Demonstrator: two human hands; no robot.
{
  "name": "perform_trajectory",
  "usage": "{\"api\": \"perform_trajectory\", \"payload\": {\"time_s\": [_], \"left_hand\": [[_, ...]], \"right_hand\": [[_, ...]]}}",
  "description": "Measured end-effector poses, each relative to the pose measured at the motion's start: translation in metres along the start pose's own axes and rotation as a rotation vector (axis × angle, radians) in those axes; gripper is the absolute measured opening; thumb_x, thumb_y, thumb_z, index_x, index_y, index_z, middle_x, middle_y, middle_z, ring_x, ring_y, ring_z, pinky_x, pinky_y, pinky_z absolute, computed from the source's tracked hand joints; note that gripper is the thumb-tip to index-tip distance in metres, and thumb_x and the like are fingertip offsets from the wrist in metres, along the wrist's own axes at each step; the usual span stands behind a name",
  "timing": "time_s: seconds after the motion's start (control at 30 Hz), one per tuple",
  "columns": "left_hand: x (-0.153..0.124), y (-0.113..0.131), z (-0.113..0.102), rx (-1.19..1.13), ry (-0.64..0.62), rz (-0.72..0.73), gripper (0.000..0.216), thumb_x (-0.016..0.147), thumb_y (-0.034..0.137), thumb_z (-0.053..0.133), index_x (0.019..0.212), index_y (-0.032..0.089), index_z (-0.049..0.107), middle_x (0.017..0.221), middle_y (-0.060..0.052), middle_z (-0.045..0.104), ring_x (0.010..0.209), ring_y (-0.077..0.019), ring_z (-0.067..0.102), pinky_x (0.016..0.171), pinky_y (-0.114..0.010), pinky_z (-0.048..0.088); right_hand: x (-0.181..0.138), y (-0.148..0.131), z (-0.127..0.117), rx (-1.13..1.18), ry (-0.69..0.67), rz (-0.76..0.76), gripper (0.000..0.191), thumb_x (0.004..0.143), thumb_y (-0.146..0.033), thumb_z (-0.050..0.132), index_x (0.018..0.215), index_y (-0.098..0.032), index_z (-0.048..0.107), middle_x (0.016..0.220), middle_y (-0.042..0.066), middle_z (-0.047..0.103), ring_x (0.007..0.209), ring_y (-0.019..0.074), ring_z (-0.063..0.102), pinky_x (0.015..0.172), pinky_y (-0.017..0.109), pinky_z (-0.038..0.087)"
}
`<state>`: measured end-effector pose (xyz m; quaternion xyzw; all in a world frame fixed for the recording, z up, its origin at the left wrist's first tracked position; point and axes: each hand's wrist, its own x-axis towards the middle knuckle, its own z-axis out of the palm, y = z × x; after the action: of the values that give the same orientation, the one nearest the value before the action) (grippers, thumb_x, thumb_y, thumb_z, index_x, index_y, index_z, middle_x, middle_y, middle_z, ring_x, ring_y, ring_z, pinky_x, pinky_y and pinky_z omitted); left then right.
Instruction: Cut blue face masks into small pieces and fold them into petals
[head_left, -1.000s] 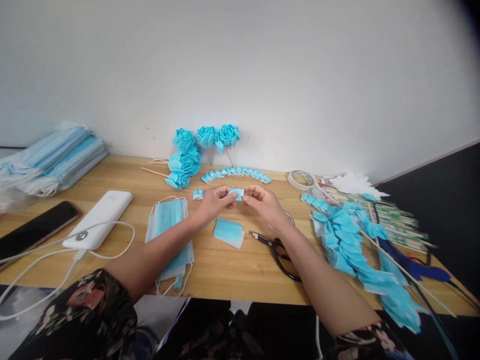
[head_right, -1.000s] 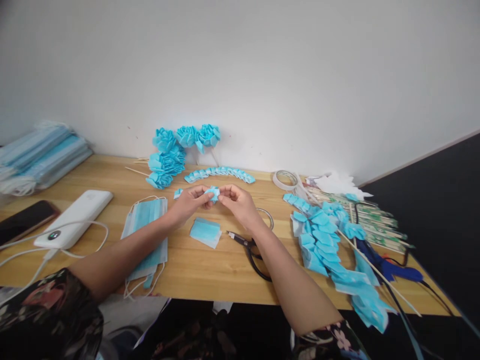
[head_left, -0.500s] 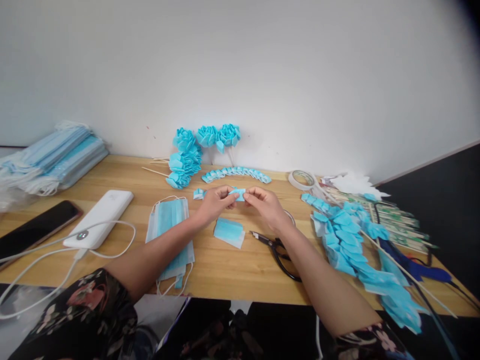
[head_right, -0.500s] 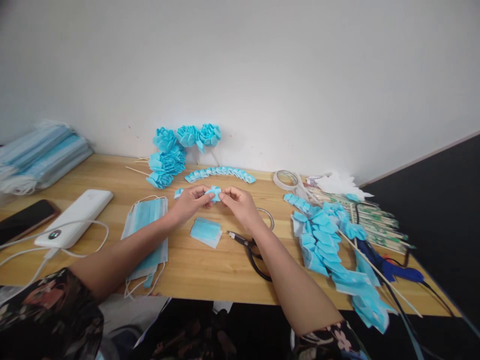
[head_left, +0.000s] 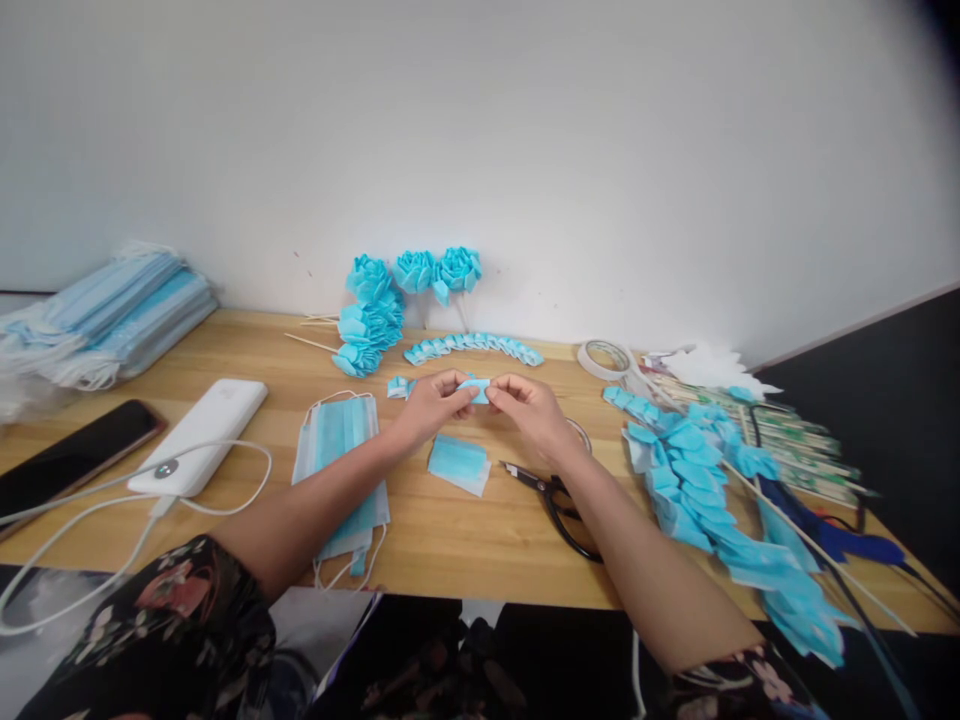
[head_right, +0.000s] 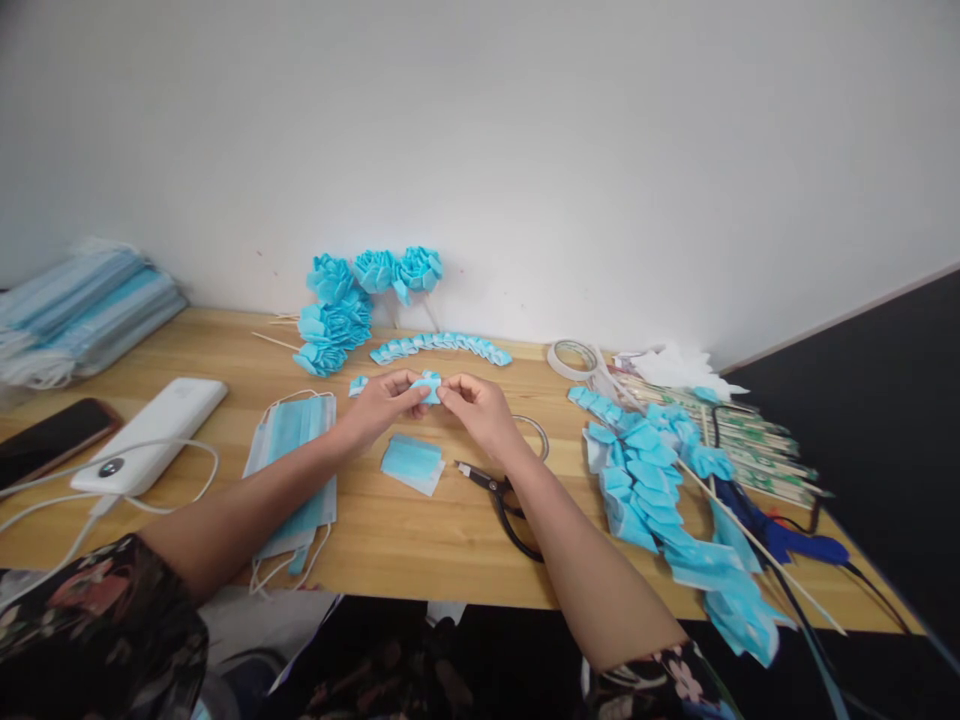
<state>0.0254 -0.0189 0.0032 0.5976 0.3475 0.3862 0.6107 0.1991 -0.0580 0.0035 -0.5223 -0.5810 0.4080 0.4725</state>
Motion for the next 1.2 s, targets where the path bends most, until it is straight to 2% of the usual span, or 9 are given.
{"api": "perform_trajectory", "payload": {"time_s": [0.2,0.37,0.47,0.57,0.7,0.8,0.9,1.0,1.2], "left_hand": [[0.001,0.0,0.0,0.029,0.004,0.001,0.035,0.071,0.048,0.072,0.076,0.015,0.059,0.061,0.001,0.062,0.056,-0.0104,0.056,0.061,-0.024,0.046],[-0.001,0.003,-0.001,0.096,-0.026,0.025,0.033,0.073,0.047,0.07,0.073,0.015,0.059,0.061,0.0,0.061,0.058,-0.011,0.056,0.061,-0.024,0.045],[-0.002,0.003,-0.002,0.115,-0.013,0.048,0.031,0.076,0.045,0.068,0.072,0.015,0.058,0.063,0.0,0.062,0.059,-0.0112,0.056,0.062,-0.025,0.045],[-0.002,0.002,-0.003,0.104,-0.003,0.039,0.028,0.077,0.043,0.068,0.075,0.015,0.06,0.064,-0.001,0.062,0.06,-0.0114,0.056,0.063,-0.025,0.044],[-0.002,0.001,-0.002,0.092,-0.008,0.059,0.028,0.076,0.041,0.067,0.077,0.015,0.06,0.064,-0.001,0.063,0.06,-0.0118,0.057,0.062,-0.026,0.043],[-0.003,0.001,-0.001,0.081,-0.005,0.062,0.029,0.075,0.042,0.069,0.076,0.015,0.059,0.063,-0.001,0.062,0.059,-0.0117,0.057,0.061,-0.025,0.044],[-0.002,0.001,-0.001,0.075,0.007,0.056,0.031,0.073,0.044,0.07,0.074,0.015,0.057,0.063,-0.001,0.062,0.059,-0.0119,0.057,0.06,-0.025,0.044],[-0.001,0.0,-0.002,0.068,0.008,0.06,0.033,0.071,0.045,0.071,0.072,0.015,0.056,0.062,-0.001,0.063,0.059,-0.0117,0.057,0.06,-0.025,0.044],[-0.001,-0.001,-0.001,0.053,-0.023,0.085,0.03,0.073,0.043,0.068,0.074,0.015,0.057,0.061,-0.001,0.062,0.057,-0.0107,0.056,0.059,-0.024,0.043]], "right_hand": [[-0.001,-0.003,-0.001,-0.004,-0.019,-0.04,0.029,0.086,-0.045,0.058,0.071,-0.02,0.061,0.07,-0.001,0.059,0.07,0.0142,0.055,0.07,0.027,0.045],[-0.001,0.001,0.001,-0.04,-0.004,-0.034,0.027,0.083,-0.044,0.063,0.074,-0.019,0.061,0.067,-0.003,0.056,0.062,0.0117,0.05,0.061,0.025,0.041],[0.004,-0.002,-0.003,-0.055,0.09,-0.078,0.024,0.083,-0.041,0.062,0.074,-0.019,0.062,0.068,-0.002,0.057,0.062,0.0118,0.05,0.06,0.026,0.041],[0.007,-0.017,-0.013,-0.155,0.174,-0.105,0.02,0.082,-0.036,0.06,0.072,-0.018,0.061,0.065,-0.002,0.057,0.06,0.0116,0.05,0.059,0.026,0.041],[-0.011,-0.044,-0.029,-0.458,0.014,-0.175,0.016,0.084,-0.029,0.057,0.075,-0.018,0.064,0.066,-0.001,0.063,0.06,0.0125,0.054,0.059,0.026,0.038],[-0.041,-0.049,-0.034,-0.71,-0.066,-0.176,0.013,0.086,-0.025,0.058,0.077,-0.02,0.067,0.068,-0.002,0.067,0.06,0.0132,0.057,0.058,0.026,0.036],[-0.07,-0.039,-0.034,-0.848,-0.143,-0.169,0.014,0.089,-0.02,0.056,0.086,-0.021,0.07,0.085,0.001,0.073,0.072,0.0159,0.064,0.065,0.027,0.041],[-0.089,-0.025,-0.03,-0.959,-0.168,-0.17,0.017,0.093,-0.023,0.053,0.09,-0.021,0.07,0.09,0.004,0.073,0.082,0.0192,0.066,0.068,0.028,0.044],[-0.093,-0.009,-0.02,-1.025,-0.127,-0.277,0.017,0.095,-0.025,0.053,0.093,-0.02,0.069,0.092,0.006,0.072,0.087,0.0211,0.067,0.074,0.031,0.048]]}}
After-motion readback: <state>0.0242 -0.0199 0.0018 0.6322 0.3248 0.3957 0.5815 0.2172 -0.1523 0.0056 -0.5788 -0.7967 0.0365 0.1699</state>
